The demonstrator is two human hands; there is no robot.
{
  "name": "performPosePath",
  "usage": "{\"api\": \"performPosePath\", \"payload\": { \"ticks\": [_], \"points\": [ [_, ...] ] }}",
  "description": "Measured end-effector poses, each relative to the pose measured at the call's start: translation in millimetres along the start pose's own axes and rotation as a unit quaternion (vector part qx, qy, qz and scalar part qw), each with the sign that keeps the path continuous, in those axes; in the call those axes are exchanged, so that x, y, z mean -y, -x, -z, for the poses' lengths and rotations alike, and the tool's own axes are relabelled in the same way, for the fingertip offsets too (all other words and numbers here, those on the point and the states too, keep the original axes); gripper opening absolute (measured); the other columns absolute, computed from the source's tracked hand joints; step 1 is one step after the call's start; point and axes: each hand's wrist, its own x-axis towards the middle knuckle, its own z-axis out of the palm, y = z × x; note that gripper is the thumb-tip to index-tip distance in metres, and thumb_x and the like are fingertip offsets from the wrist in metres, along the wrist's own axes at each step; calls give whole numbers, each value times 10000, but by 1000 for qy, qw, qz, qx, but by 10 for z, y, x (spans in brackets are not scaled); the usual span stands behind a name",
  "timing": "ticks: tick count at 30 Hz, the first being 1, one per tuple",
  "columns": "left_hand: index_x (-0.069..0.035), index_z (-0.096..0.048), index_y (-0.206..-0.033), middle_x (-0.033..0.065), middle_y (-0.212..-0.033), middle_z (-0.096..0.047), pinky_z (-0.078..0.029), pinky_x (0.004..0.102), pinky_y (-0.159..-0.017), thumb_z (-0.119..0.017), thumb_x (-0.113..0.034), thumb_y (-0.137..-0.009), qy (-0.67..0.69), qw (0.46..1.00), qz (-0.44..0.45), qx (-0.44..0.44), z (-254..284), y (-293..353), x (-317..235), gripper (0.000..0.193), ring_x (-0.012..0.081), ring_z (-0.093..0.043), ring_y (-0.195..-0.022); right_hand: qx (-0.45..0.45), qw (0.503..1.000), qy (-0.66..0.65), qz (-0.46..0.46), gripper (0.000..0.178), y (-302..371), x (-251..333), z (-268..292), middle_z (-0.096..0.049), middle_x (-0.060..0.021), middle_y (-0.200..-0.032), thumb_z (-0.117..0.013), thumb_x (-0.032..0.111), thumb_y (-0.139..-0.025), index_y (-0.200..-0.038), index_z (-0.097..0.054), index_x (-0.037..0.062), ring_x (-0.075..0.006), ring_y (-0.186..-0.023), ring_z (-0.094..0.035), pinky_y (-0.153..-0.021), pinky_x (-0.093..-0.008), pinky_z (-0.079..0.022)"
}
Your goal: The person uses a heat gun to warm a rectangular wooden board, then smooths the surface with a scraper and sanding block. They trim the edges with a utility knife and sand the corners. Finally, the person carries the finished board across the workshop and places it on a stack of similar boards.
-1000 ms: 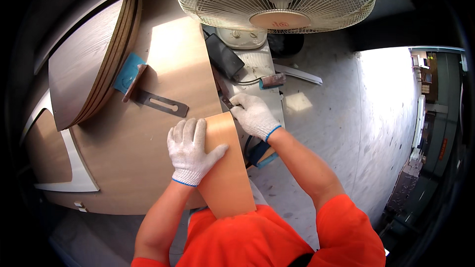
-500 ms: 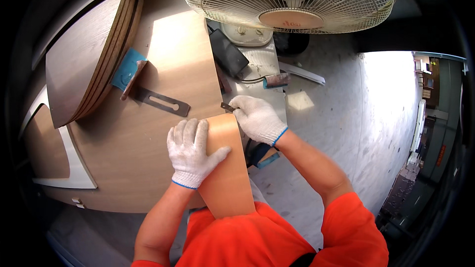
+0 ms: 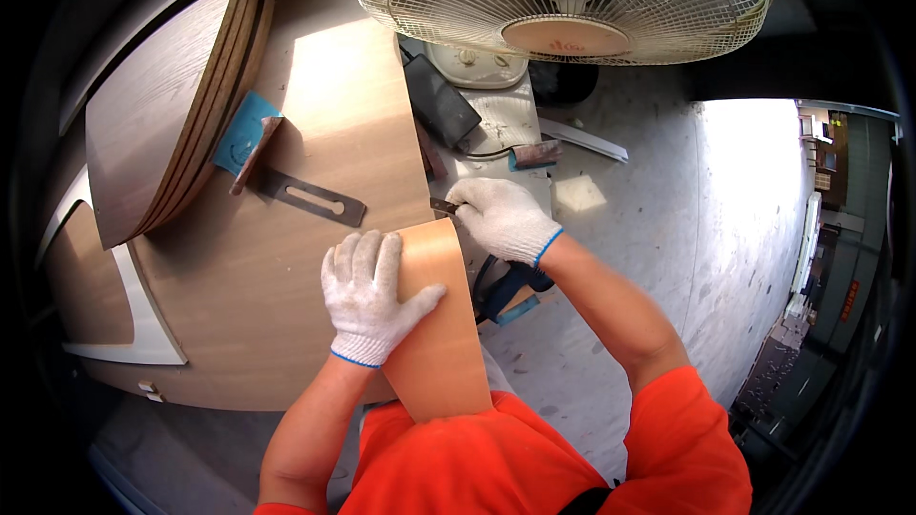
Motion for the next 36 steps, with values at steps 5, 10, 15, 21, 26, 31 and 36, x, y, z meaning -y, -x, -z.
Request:
{"api": "performPosePath", "payload": {
  "ticks": [5,10,15,21,26,31,36],
  "points": [
    [-53,-689,-1335,185,-1322,-675,-470,611,-1092,-945,-538,-676,11,1000,-1,5,19,-8,-10,858,430,-635,-1260,12,1000,10,15,262,11,-47,-65,-754,-232,-1111,-561,143,-1008,-1150,-751,32,-438,-1102,-710,-976,-522,-554],
    [-56,-692,-1334,180,-1321,-677,-471,609,-1091,-948,-535,-672,-1,1000,1,8,0,-14,-20,857,427,-636,-1260,-18,999,-23,27,237,65,2,-3,-752,-222,-1108,-582,144,-1019,-1143,-745,25,-431,-1094,-711,-970,-507,-559],
    [-55,-692,-1329,177,-1320,-676,-471,604,-1093,-951,-524,-670,-1,1000,-1,10,-4,-19,-39,850,424,-638,-1258,-94,993,-44,49,228,157,-66,-201,-752,-221,-1112,-596,142,-1017,-1140,-742,16,-431,-1088,-714,-966,-494,-568],
    [-52,-693,-1328,178,-1320,-675,-473,599,-1091,-958,-505,-664,-3,1000,0,5,-10,-14,-47,846,428,-637,-1256,-72,996,-41,42,237,209,-79,-107,-758,-222,-1113,-591,123,-1009,-1156,-739,12,-432,-1093,-720,-975,-502,-576],
    [-53,-693,-1328,178,-1320,-676,-474,598,-1090,-962,-495,-664,-3,1000,0,5,-12,-13,-44,841,431,-635,-1258,-108,991,-42,74,220,288,-57,-151,-759,-212,-1109,-616,119,-1001,-1144,-742,9,-433,-1085,-723,-952,-494,-583],
    [-55,-696,-1325,181,-1318,-675,-475,598,-1090,-961,-490,-666,2,1000,0,6,-11,-14,-46,833,431,-636,-1260,-144,984,8,106,188,199,-88,-193,-756,-187,-1055,-641,94,-975,-1115,-748,28,-416,-1003,-731,-892,-489,-598],
    [-53,-697,-1322,179,-1315,-676,-479,597,-1086,-960,-489,-666,-5,1000,2,0,-12,-2,-38,831,433,-638,-1253,-122,974,92,168,134,344,13,-44,-720,-148,-950,-665,79,-937,-1044,-745,71,-378,-923,-725,-831,-487,-593]
  ]
}}
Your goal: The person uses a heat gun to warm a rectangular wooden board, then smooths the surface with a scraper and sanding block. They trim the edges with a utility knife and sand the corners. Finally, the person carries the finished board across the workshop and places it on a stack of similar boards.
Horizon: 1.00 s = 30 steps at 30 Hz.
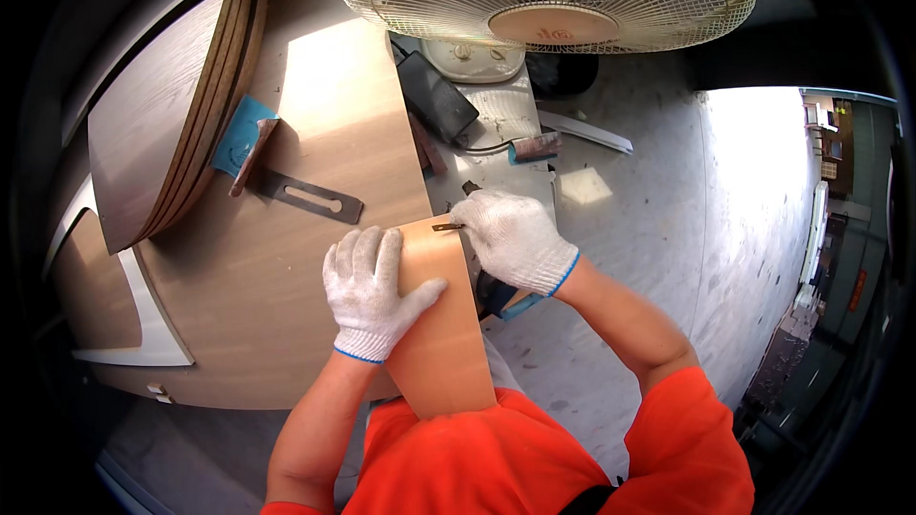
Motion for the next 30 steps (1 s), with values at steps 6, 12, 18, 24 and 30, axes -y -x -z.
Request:
{"api": "performPosePath", "payload": {
  "ticks": [6,12,18,24,30],
  "points": [
    [-50,-699,-1319,179,-1315,-677,-483,599,-1082,-959,-494,-662,2,1000,-5,-1,2,-9,-4,834,434,-639,-1247,-2,1000,22,21,155,-85,-70,-92,-722,-154,-961,-655,67,-924,-1050,-744,71,-380,-952,-725,-846,-483,-595],
    [-44,-701,-1317,182,-1305,-681,-482,599,-1085,-960,-493,-658,2,1000,-3,0,4,-13,-13,839,435,-640,-1246,-8,999,-35,-21,150,-71,-90,-48,-738,-177,-1006,-665,57,-942,-1071,-739,44,-393,-968,-728,-863,-485,-595],
    [-43,-703,-1313,182,-1304,-684,-482,598,-1088,-961,-485,-654,0,1000,1,-7,-14,2,-8,835,434,-640,-1248,-51,995,-79,-23,135,143,56,-115,-723,-159,-967,-656,55,-949,-1068,-719,51,-386,-954,-718,-840,-473,-597],
    [-46,-711,-1303,180,-1310,-686,-483,596,-1091,-966,-476,-649,5,1000,-3,-7,-12,-11,-14,824,431,-641,-1251,-110,992,-65,-6,159,133,-34,-308,-722,-155,-1016,-644,43,-941,-1088,-700,66,-393,-967,-712,-853,-484,-593],
    [-41,-718,-1294,181,-1309,-689,-486,597,-1089,-967,-475,-648,-1,1000,4,-3,-19,-4,-36,817,432,-644,-1253,-138,982,-124,-32,230,232,-1,-298,-742,-194,-1047,-693,-21,-906,-1126,-720,40,-424,-1001,-732,-889,-461,-610]
  ]
}}
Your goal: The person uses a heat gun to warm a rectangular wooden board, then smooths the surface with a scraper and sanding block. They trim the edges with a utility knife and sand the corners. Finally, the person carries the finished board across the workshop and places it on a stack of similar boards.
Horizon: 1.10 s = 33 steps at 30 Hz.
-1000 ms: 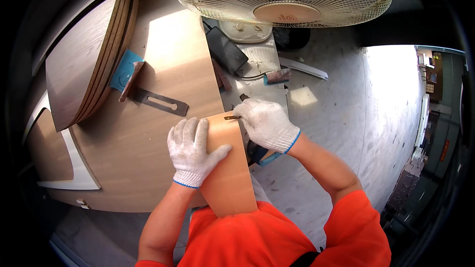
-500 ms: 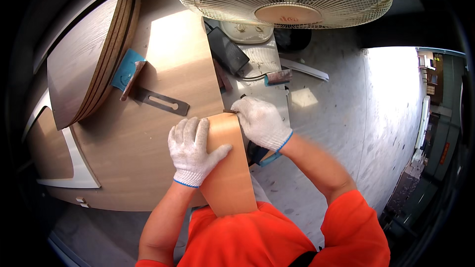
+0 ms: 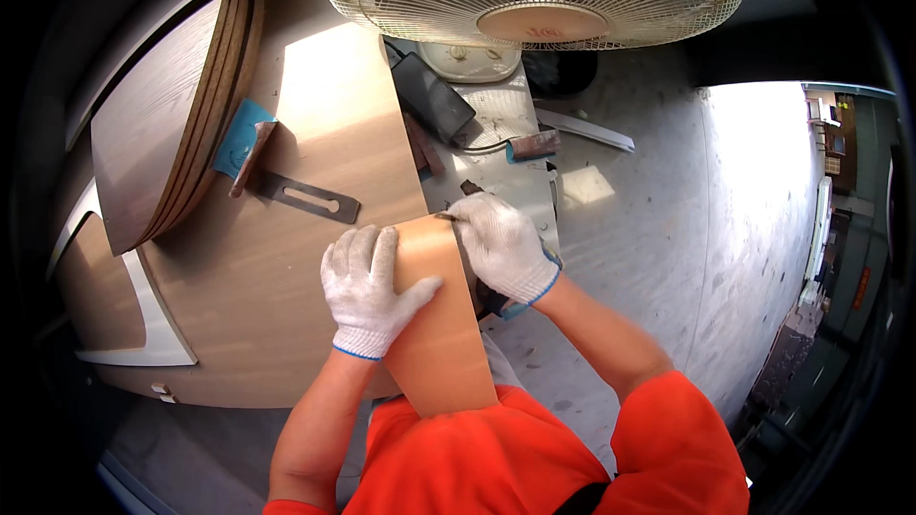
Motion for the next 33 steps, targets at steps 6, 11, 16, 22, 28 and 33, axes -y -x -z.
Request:
{"api": "performPosePath", "payload": {
  "ticks": [6,11,16,22,28,33],
  "points": [
    [-34,-720,-1294,183,-1308,-692,-490,592,-1090,-961,-469,-658,3,1000,-2,-7,-2,-1,23,808,437,-647,-1250,-26,998,-15,49,246,290,85,-38,-734,-177,-1020,-700,-51,-889,-1126,-711,11,-423,-981,-724,-882,-470,-604],
    [-32,-716,-1306,183,-1305,-698,-492,586,-1093,-963,-458,-655,9,1000,-4,-3,-4,-18,21,816,435,-648,-1250,-71,997,9,24,259,22,-56,-169,-735,-188,-1026,-708,-73,-877,-1120,-702,16,-416,-987,-725,-884,-469,-604],
    [-27,-725,-1288,186,-1299,-703,-492,580,-1093,-965,-449,-644,1,1000,3,-3,17,10,3,807,434,-648,-1251,-43,997,-39,54,234,324,47,-57,-735,-191,-1020,-729,-63,-893,-1110,-701,17,-410,-976,-730,-882,-462,-605],
    [-29,-730,-1279,184,-1298,-705,-493,582,-1085,-962,-448,-649,8,1000,-8,-12,3,-37,0,791,434,-651,-1247,-57,997,33,31,204,53,-80,-193,-730,-163,-1049,-704,24,-894,-1098,-705,44,-394,-969,-718,-878,-473,-605],
    [-36,-727,-1282,176,-1297,-702,-494,583,-1079,-958,-446,-657,6,1000,-6,-22,-12,7,20,783,430,-649,-1248,9,990,79,116,271,160,160,132,-735,-159,-1043,-720,-13,-827,-1091,-712,49,-376,-987,-722,-895,-475,-602],
    [-41,-722,-1288,170,-1304,-695,-493,582,-1080,-958,-460,-665,9,1000,-7,-17,6,9,9,787,426,-642,-1258,31,983,126,131,258,81,96,76,-723,-158,-1017,-725,17,-824,-1079,-701,38,-385,-953,-709,-874,-475,-587]
  ]
}}
